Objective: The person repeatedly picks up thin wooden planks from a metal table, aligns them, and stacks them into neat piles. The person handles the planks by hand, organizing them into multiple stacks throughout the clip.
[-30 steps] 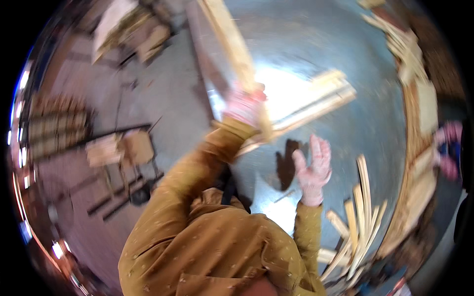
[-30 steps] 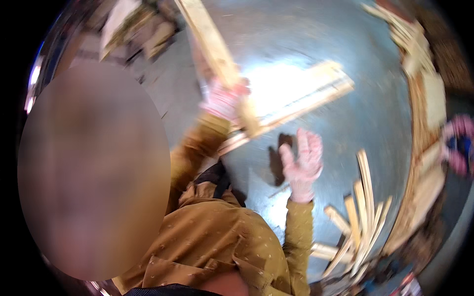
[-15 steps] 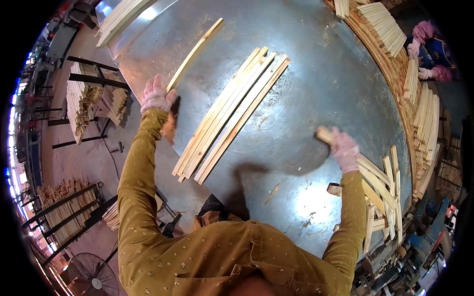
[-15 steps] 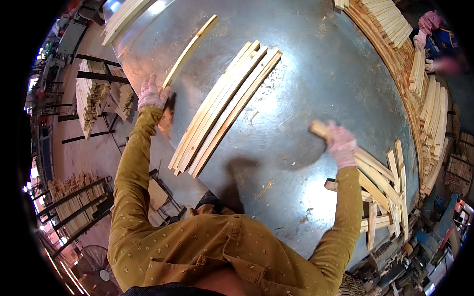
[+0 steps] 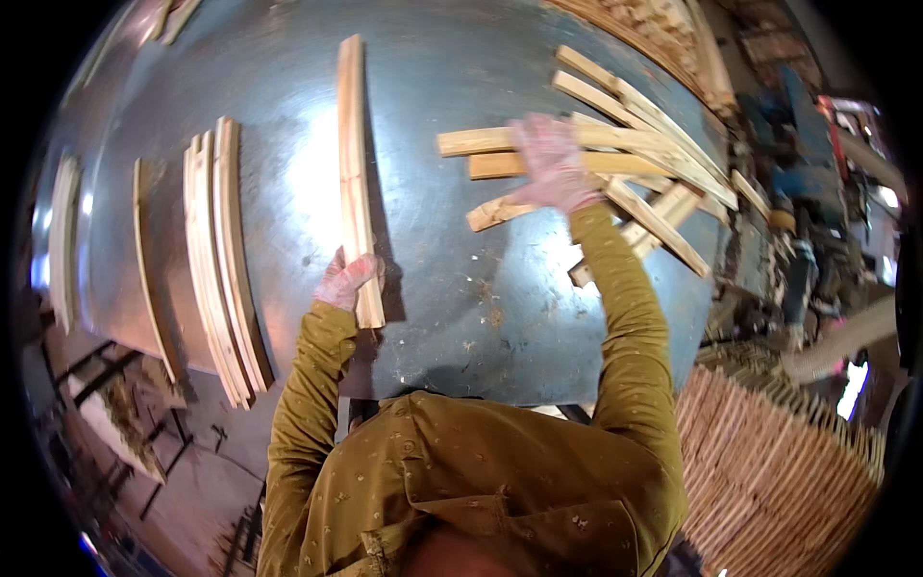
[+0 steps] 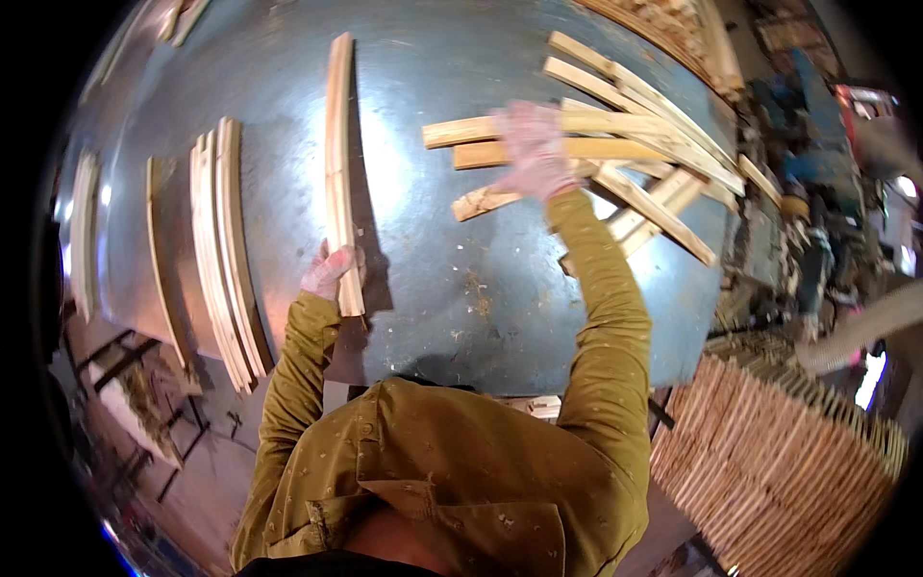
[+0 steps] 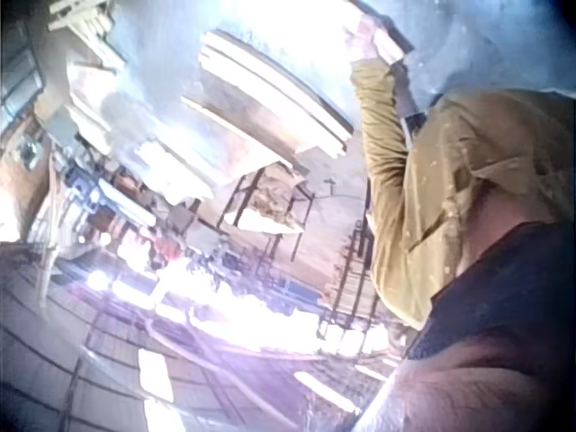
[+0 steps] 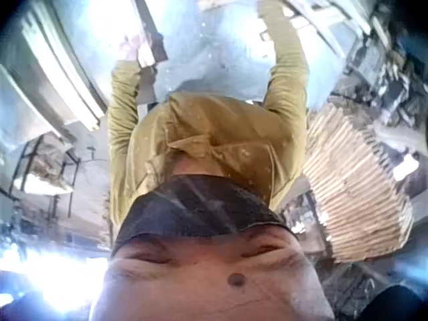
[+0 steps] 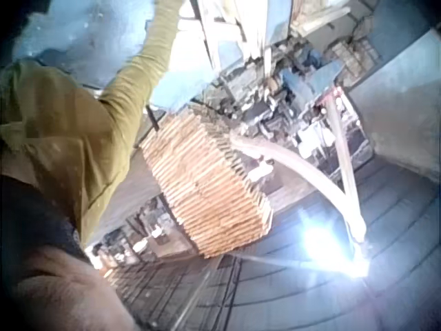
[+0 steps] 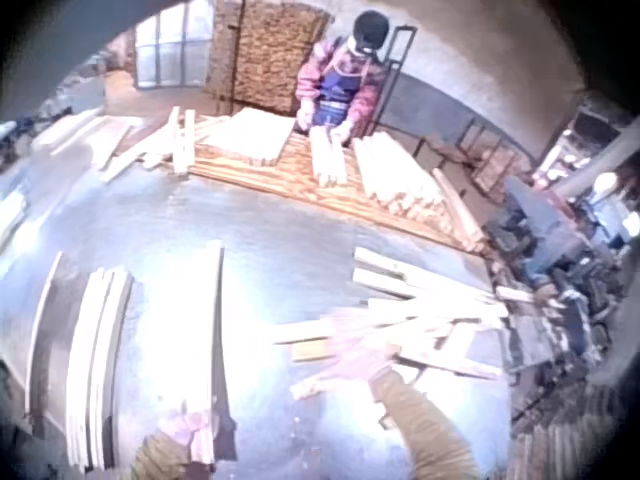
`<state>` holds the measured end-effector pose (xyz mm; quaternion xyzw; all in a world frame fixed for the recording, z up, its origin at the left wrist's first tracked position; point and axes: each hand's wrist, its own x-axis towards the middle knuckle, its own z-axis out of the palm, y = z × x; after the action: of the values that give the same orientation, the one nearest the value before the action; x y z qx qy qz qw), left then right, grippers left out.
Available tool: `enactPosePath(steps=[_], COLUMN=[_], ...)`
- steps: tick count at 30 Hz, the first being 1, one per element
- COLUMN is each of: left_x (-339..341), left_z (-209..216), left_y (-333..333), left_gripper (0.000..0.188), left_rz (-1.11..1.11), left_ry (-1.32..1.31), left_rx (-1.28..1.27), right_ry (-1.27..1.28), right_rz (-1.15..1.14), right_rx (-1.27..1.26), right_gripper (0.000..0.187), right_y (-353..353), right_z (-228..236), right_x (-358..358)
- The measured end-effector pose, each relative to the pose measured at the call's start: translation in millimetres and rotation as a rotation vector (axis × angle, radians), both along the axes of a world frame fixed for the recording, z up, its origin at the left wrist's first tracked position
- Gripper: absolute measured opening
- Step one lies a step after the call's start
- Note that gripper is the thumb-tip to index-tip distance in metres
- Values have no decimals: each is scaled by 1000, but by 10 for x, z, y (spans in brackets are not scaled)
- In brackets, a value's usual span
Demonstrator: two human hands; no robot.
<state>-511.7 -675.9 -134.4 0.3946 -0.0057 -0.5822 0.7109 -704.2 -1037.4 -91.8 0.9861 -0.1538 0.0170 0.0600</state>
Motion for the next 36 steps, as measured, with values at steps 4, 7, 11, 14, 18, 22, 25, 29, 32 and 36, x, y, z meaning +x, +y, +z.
enactPosePath(steps=[4,7,11,14,18,22,25,29,32,36], left_x=[-274,-313,-155,56,316,470,503,489,271,-473], left_z=[487,448,265,287,84,-6,-74,83,227,835], left_y=[-29,196,655,1024,1485,1732,1833,1704,1539,801], left_gripper=[51,53,46,42,38,62,80,84,88,87], left_rz=[49,56,-46,-204,153,122,160,79,207,-143], left_ry=[127,-30,-826,-1474,-1805,-1942,-1986,-1980,-1775,-221], left_rx=[226,366,1066,1509,1687,1533,1558,1603,1053,396], right_ry=[355,399,596,473,70,-144,-170,-245,-276,-225], right_rz=[-319,-362,-342,-295,-349,-478,-521,-438,-538,-482], right_rx=[64,38,209,517,1258,2095,2334,2581,2568,1944], right_gripper=[114,83,72,68,56,55,62,60,56,53], right_y=[-649,-687,-121,172,191,805,1624,2440,2547,2456], right_z=[-23,-45,187,559,242,297,344,-54,-158,-346], right_x=[-208,153,604,815,1068,1275,1059,308,289,834])
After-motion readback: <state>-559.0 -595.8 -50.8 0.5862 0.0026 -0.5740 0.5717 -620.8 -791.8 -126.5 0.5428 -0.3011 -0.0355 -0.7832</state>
